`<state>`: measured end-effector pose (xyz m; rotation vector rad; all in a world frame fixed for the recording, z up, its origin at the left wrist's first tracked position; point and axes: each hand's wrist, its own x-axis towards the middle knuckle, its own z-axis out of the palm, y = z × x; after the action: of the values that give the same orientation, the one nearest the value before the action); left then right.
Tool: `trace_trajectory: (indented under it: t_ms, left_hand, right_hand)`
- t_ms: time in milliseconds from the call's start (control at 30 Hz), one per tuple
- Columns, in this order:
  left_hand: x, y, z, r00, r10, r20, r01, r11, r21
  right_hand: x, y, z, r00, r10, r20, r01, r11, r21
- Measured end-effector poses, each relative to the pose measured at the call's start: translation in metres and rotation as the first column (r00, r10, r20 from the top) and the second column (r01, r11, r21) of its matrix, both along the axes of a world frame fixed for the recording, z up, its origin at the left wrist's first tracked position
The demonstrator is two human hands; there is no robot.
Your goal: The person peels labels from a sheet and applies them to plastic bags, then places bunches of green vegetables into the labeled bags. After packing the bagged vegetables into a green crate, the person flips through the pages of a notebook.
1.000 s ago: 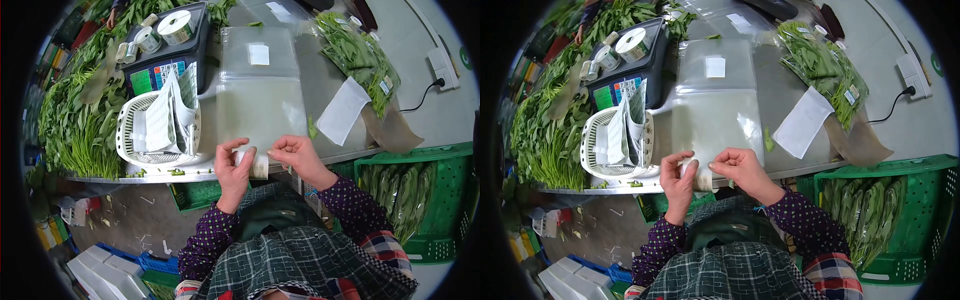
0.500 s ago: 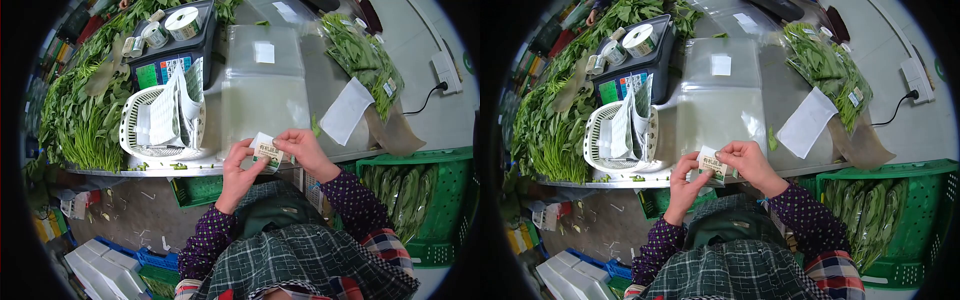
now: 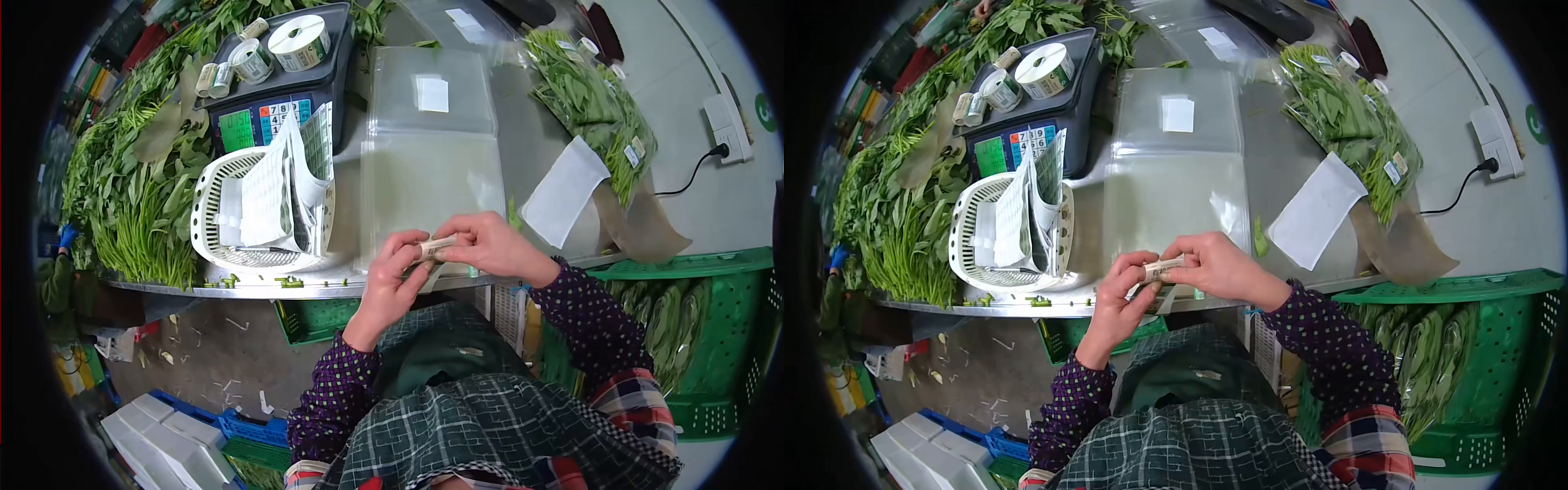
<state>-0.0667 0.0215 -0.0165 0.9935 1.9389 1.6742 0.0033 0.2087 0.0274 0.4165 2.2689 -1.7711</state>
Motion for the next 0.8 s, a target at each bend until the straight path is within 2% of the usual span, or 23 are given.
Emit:
trace_trajectory:
  t_ms: [33, 100, 133, 200, 267, 333, 367, 433, 533, 600, 667, 700, 733, 767, 800]
  left_hand:
    - [0.0, -0.002, -0.006, 1.0, 0.001, 0.002, -0.001, 1.0, 0.001]
    - [-0.003, -0.003, -0.015, 0.979, 0.025, 0.201, -0.003, 0.994, -0.112]
    - [-0.002, -0.001, -0.018, 0.979, 0.026, 0.203, -0.004, 0.994, -0.109]
    - [-0.002, 0.011, -0.012, 0.84, 0.257, 0.477, -0.176, 0.962, -0.208]
    - [-0.005, 0.021, -0.019, 0.821, 0.294, 0.49, -0.209, 0.953, -0.221]
    - [-0.008, 0.033, -0.044, 0.771, 0.26, 0.582, -0.138, 0.959, -0.246]
    - [-0.009, 0.038, -0.054, 0.772, 0.261, 0.58, -0.123, 0.956, -0.266]
    - [-0.012, 0.045, -0.063, 0.736, 0.275, 0.619, -0.134, 0.955, -0.265]
    - [-0.013, 0.05, -0.074, 0.693, 0.321, 0.646, -0.174, 0.944, -0.281]
    - [-0.006, 0.042, -0.072, 0.771, 0.296, 0.564, -0.069, 0.919, -0.388]
    - [0.008, 0.027, -0.065, 0.757, 0.272, 0.594, -0.033, 0.924, -0.381]
    - [0.008, 0.018, -0.052, 0.81, 0.216, 0.546, 0.028, 0.915, -0.403]
    - [0.007, 0.012, -0.039, 0.857, 0.151, 0.492, 0.084, 0.902, -0.423]
    - [0.011, 0.004, -0.028, 0.853, 0.092, 0.514, 0.15, 0.9, -0.41]
    - [0.014, -0.005, -0.019, 0.842, 0.042, 0.537, 0.208, 0.895, -0.396]
  right_hand:
    - [-0.001, -0.001, 0.0, 1.0, 0.001, 0.017, -0.001, 1.0, 0.018]
    - [-0.004, -0.003, -0.007, 1.0, -0.017, 0.008, 0.016, 0.998, 0.053]
    - [-0.006, -0.003, -0.01, 0.999, -0.034, -0.004, 0.034, 0.996, 0.086]
    - [-0.015, 0.004, -0.013, 0.999, -0.033, -0.03, 0.037, 0.989, 0.143]
    - [-0.031, 0.019, -0.019, 0.998, -0.031, -0.055, 0.041, 0.98, 0.196]
    - [-0.059, 0.049, -0.031, 0.993, -0.063, -0.102, 0.1, 0.905, 0.413]
    - [-0.073, 0.065, -0.042, 0.993, -0.065, -0.1, 0.101, 0.906, 0.412]
    - [-0.091, 0.089, -0.074, 0.99, -0.02, -0.142, 0.094, 0.837, 0.539]
    - [-0.101, 0.083, -0.121, 0.993, -0.054, -0.102, 0.106, 0.776, 0.622]
    - [-0.102, 0.071, -0.118, 0.989, -0.073, -0.125, 0.137, 0.754, 0.642]
    - [-0.099, 0.068, -0.111, 0.989, -0.137, -0.062, 0.138, 0.66, 0.739]
    - [-0.097, 0.071, -0.11, 0.987, -0.149, -0.059, 0.143, 0.657, 0.74]
    - [-0.099, 0.076, -0.109, 0.99, -0.14, -0.035, 0.111, 0.587, 0.802]
    - [-0.1, 0.079, -0.108, 0.992, -0.129, -0.007, 0.073, 0.514, 0.855]
    - [-0.098, 0.08, -0.099, 0.992, -0.128, -0.005, 0.071, 0.512, 0.856]
